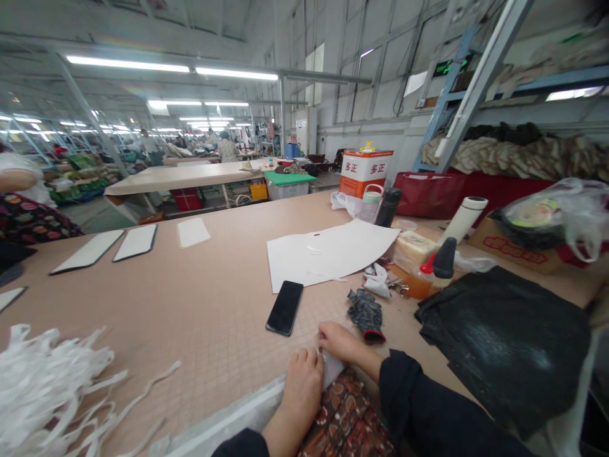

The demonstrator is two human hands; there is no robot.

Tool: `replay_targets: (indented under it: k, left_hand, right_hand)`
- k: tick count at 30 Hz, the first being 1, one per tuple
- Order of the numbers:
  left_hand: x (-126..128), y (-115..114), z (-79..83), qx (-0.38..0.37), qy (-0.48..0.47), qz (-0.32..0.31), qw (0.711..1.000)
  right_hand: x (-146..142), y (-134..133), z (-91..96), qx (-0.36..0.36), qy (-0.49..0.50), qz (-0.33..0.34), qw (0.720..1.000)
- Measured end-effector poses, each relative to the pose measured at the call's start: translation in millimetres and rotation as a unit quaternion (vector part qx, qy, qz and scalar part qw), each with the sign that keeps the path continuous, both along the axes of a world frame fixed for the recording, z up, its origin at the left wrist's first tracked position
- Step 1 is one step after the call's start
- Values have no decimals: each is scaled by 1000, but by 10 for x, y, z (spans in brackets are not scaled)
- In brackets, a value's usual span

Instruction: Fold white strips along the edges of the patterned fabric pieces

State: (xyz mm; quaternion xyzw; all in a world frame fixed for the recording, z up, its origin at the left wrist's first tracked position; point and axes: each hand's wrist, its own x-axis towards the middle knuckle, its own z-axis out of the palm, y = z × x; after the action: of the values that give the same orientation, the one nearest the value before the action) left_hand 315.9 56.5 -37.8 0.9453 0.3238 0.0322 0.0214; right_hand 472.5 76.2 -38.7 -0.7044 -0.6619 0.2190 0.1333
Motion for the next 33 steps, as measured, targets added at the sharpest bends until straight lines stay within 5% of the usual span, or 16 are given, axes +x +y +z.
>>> replay_targets:
  k: [5,12,33]
  left_hand:
    - [-4,21,-9,-32,-34,34,998]
    - [-85,146,48,-193,-147,166,956]
    - [-95,171,48,-194,-160,157,955]
  right_hand:
    - [-83,-170,-14,46,43,-2,998]
    - [-94,-411,-152,104,88,19,990]
    - [-135,-360,-81,54,12,28,998]
